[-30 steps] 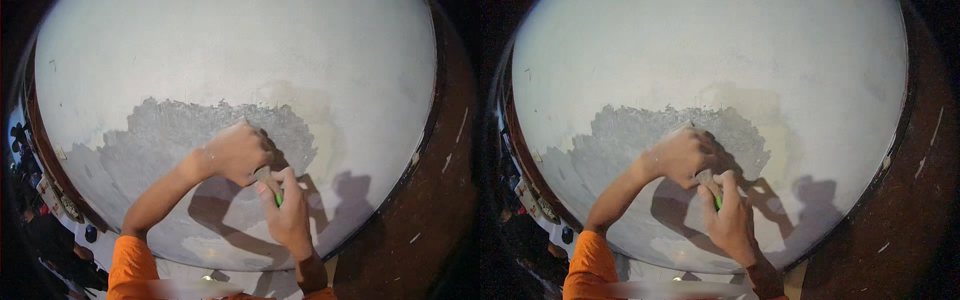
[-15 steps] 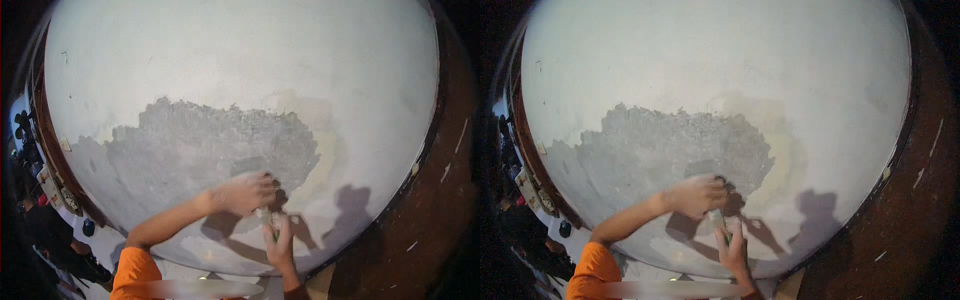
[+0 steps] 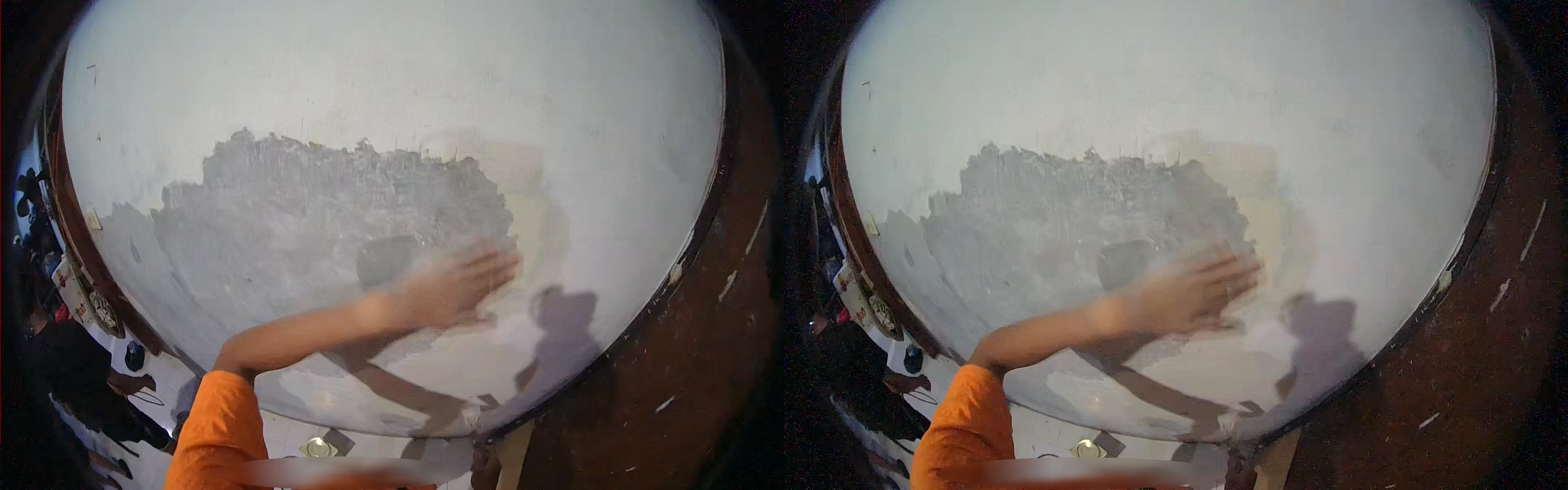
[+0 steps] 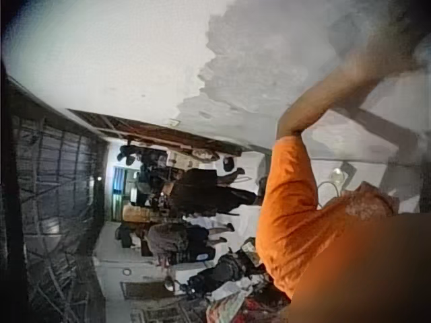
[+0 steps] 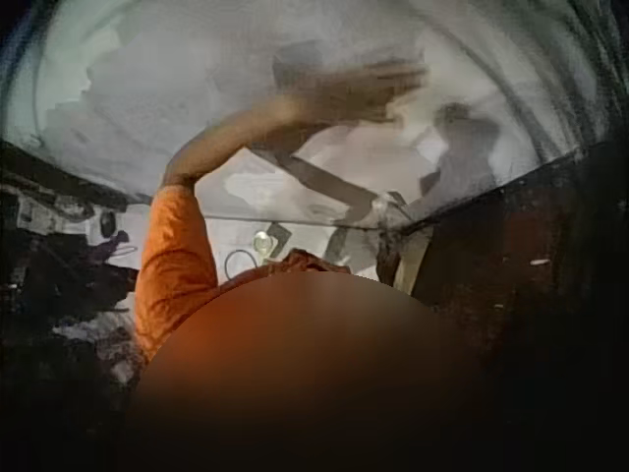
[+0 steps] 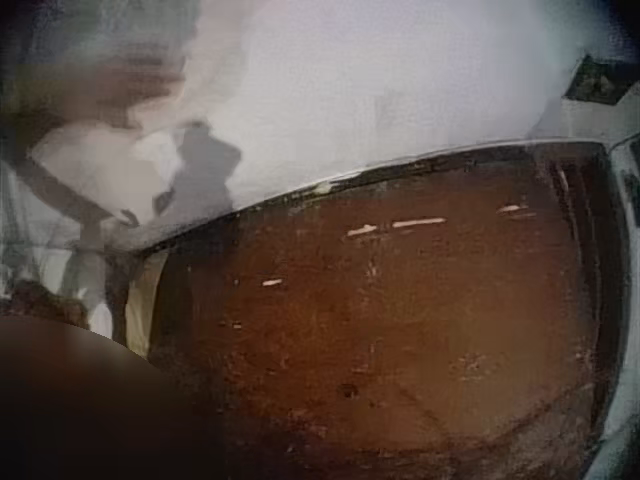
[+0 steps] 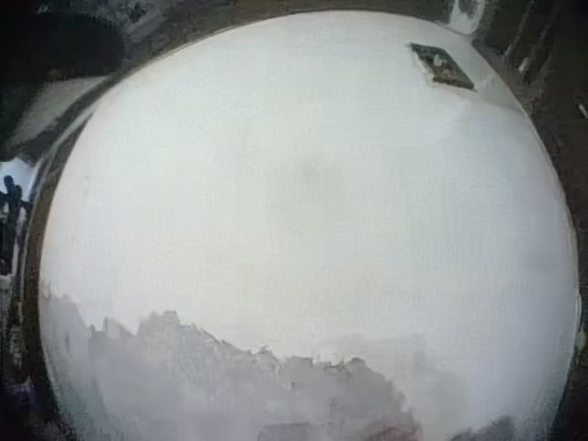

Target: Using a putty knife and filler to patch and smooth a damaged area on a white wall.

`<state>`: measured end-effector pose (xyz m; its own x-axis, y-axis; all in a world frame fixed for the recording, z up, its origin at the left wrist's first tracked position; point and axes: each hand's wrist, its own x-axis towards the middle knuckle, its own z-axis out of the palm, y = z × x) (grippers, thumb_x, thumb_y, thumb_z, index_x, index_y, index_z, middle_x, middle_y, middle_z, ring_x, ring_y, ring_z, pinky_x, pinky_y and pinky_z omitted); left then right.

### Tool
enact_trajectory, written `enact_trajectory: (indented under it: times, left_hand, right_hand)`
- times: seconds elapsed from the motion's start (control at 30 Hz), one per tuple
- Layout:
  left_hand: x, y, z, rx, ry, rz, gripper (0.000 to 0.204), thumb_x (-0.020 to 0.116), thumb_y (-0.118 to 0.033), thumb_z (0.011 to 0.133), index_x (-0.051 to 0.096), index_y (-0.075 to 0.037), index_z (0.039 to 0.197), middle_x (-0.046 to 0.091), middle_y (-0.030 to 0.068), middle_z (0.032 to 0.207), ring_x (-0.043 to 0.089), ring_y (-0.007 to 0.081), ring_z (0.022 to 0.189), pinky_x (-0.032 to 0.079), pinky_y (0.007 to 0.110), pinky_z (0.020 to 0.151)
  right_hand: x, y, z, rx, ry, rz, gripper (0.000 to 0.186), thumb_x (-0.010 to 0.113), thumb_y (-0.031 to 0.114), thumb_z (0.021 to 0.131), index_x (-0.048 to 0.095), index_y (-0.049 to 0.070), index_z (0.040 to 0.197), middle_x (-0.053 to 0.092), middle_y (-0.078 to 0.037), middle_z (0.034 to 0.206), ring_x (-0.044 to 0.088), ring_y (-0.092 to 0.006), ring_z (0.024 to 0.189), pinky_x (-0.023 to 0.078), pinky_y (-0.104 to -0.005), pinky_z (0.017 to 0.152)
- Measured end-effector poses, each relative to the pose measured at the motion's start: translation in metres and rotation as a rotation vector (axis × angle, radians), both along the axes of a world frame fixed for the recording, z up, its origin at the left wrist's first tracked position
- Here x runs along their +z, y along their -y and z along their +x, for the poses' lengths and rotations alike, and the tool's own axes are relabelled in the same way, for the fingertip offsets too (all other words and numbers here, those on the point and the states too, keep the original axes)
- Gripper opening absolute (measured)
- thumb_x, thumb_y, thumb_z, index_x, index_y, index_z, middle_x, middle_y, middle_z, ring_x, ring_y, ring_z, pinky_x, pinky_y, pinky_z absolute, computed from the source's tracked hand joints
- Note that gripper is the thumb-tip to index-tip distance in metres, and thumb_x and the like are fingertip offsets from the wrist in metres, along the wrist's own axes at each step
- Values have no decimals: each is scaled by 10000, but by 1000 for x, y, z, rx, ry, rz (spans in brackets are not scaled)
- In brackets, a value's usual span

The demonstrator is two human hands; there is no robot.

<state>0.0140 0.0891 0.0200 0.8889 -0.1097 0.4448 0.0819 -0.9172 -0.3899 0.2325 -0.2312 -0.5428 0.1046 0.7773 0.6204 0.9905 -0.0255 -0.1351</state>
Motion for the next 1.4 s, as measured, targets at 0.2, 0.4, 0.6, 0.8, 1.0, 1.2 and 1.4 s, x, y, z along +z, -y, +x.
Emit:
enact_trajectory:
  times: [0.2, 0.4, 0.6, 0.8, 1.0, 1.2, 1.4]
  left_hand:
    - [-202, 60, 30, -181, -868, -535, 563, 558, -438, 929, 532, -103, 1380, 469, 111, 1478, 460, 306, 1340, 344, 479, 1121]
    - [-326, 55, -35, 385, -718, -1012, 582, 476, -497, 977, 541, -68, 1365, 602, 201, 1309, 539, 393, 1237, 411, 469, 1053]
    - [-619, 38, -321, 332, -116, -998, 536, 641, -349, 864, 586, -98, 1334, 545, 193, 1373, 537, 363, 1242, 442, 456, 1044]
    - [-638, 260, -500, 906, -14, -2094, 444, 579, -418, 935, 597, -211, 1327, 634, 126, 1284, 613, 326, 1159, 518, 458, 919]
    - [-653, 340, -520, 1383, 385, -2811, 492, 621, -437, 905, 589, -202, 1335, 632, 109, 1294, 657, 312, 1077, 529, 470, 881]
    - [-638, 248, -485, 1255, 173, -1613, 353, 537, -325, 961, 654, -121, 1225, 679, 135, 1193, 657, 326, 1067, 511, 462, 921]
    - [-348, 117, -284, 928, 525, -1127, 415, 599, -306, 932, 618, -14, 1227, 647, 200, 1216, 581, 391, 1165, 460, 431, 997]
  right_hand:
    - [94, -26, -46, -88, -1100, -240, 394, 557, 220, 953, 589, 35, 1299, 659, -144, 1032, 532, -219, 755, 455, -387, 654]
    - [113, 2, -64, -31, -1271, -11, 395, 574, 276, 961, 574, 38, 1276, 647, -81, 992, 506, -156, 710, 442, -331, 620]
    - [161, -4, -55, -95, -987, -383, 327, 707, 255, 849, 594, 0, 1021, 587, -108, 756, 534, -181, 667, 446, -358, 616]
    - [210, -9, -21, -49, -935, -500, 412, 764, 334, 798, 568, 1, 943, 554, -140, 752, 567, -334, 707, 469, -404, 696]
    - [217, -36, -34, 153, -663, -303, 372, 742, 306, 817, 556, -3, 908, 571, -198, 801, 564, -410, 751, 451, -471, 706]
    - [291, -69, -97, 323, -1307, -516, 358, 692, 167, 886, 477, 11, 1125, 595, -68, 804, 515, -99, 589, 426, -286, 481]
    - [367, -98, -128, 658, -1563, -291, 482, 550, 74, 908, 382, 27, 1358, 584, -92, 849, 500, -135, 591, 432, -296, 563]
